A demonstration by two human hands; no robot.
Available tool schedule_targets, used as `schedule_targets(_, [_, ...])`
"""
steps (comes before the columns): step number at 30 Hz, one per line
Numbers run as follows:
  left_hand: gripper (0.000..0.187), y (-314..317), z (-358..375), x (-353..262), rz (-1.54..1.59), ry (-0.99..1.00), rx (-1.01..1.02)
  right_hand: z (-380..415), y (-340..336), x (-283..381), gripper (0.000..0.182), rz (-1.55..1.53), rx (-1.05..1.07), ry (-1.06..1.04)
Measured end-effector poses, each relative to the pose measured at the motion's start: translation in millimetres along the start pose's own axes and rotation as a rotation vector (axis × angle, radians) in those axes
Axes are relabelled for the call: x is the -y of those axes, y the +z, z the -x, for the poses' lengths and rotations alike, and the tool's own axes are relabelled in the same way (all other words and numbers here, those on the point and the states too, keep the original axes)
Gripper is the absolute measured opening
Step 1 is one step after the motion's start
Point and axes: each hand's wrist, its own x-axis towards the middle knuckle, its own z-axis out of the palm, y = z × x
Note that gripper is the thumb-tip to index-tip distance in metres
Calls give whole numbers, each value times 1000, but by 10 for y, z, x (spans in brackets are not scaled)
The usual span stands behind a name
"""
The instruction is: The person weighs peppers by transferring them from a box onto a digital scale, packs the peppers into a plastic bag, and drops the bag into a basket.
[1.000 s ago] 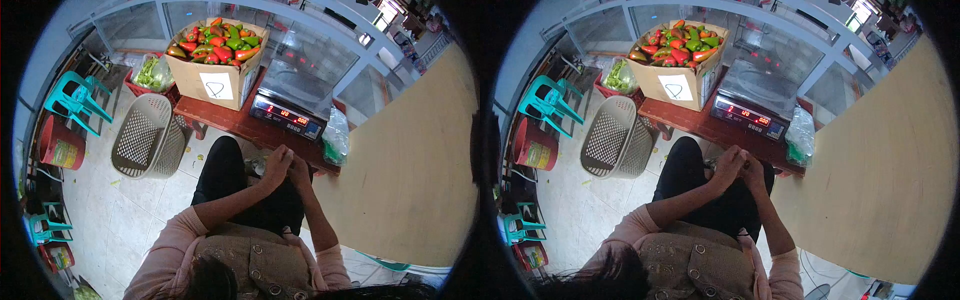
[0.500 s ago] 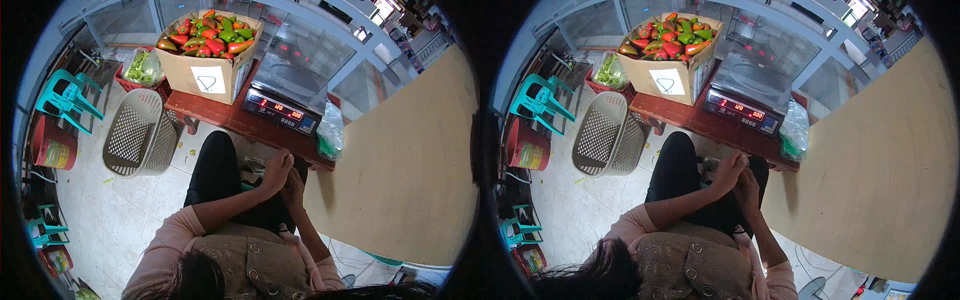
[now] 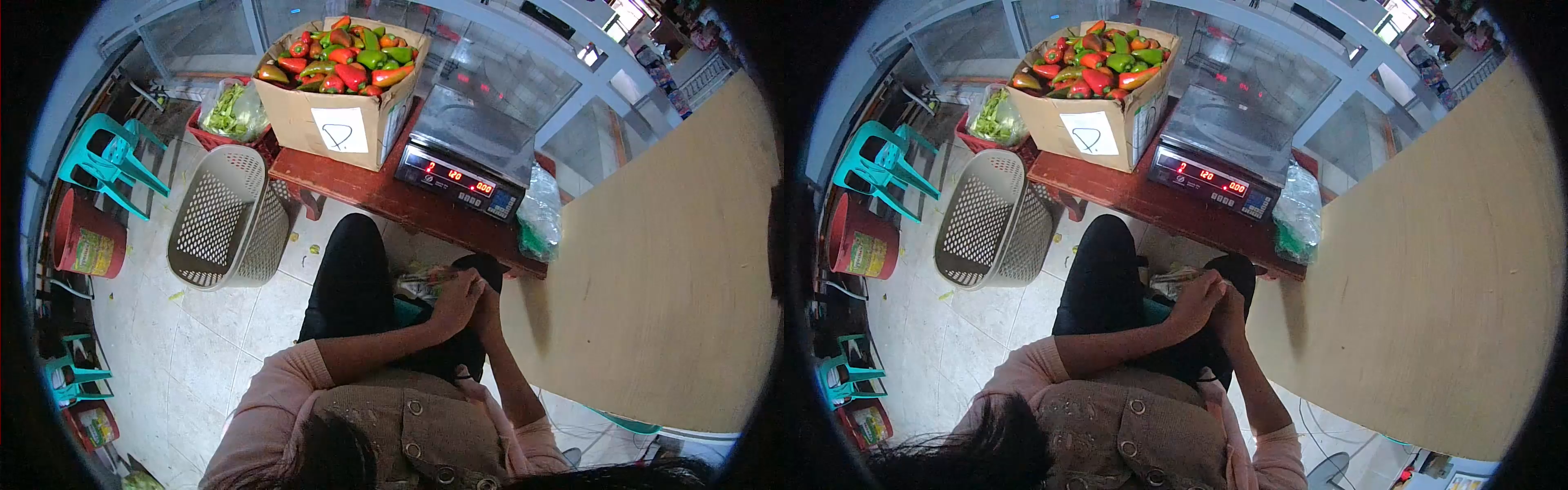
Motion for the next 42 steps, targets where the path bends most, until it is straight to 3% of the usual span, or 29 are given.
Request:
schedule_targets(4, [22, 100, 66, 88, 50, 19, 36, 143, -15, 281, 23, -324, -77, 210])
schedule_targets(6, [22, 146, 115, 89, 21, 5, 82, 191, 25, 293, 29, -695, -16, 186])
schedule_targets(8, [21, 141, 136, 25, 0, -32, 147, 234, -2, 139, 36, -880, 21, 153])
schedule_targets(10, [20, 73, 98, -46, -18, -86, 224, 236, -48, -207, 44, -879, 45, 114])
schedule_targets(13, [18, 46, 94, -12, -3, 50, 152, 282, -63, -302, 43, -793, -54, 124])
schedule_targets(16, [18, -4, 81, 19, -2, 8, 198, 342, -67, -77, 41, -796, -130, 301])
schedule_targets(20, [20, -12, 128, -47, -38, -75, 261, 572, 23, 517, 42, -307, -54, 280])
schedule_targets(25, [23, 62, 96, -1, -155, 23, 212, 281, 284, 391, 41, 202, -2, -22])
schedule_targets(30, [34, 565, 38, 148, -1212, -219, -29, -121, 624, 233, 40, 737, -45, -350])
schedule_targets(32, [37, 584, 34, 194, -1217, -278, 40, -222, 690, 141, 40, 908, -74, -420])
schedule_targets(37, [38, -182, -55, -184, -153, -289, 548, -308, 722, 6, 40, 1077, -122, -510])
schedule_targets(40, [22, 167, 67, 167, 37, 44, -15, -335, 712, -26, 39, 992, -135, -522])
schedule_targets(42, [22, 512, -35, 443, -910, -166, -250, -372, 687, -78, 39, 818, -140, -507])
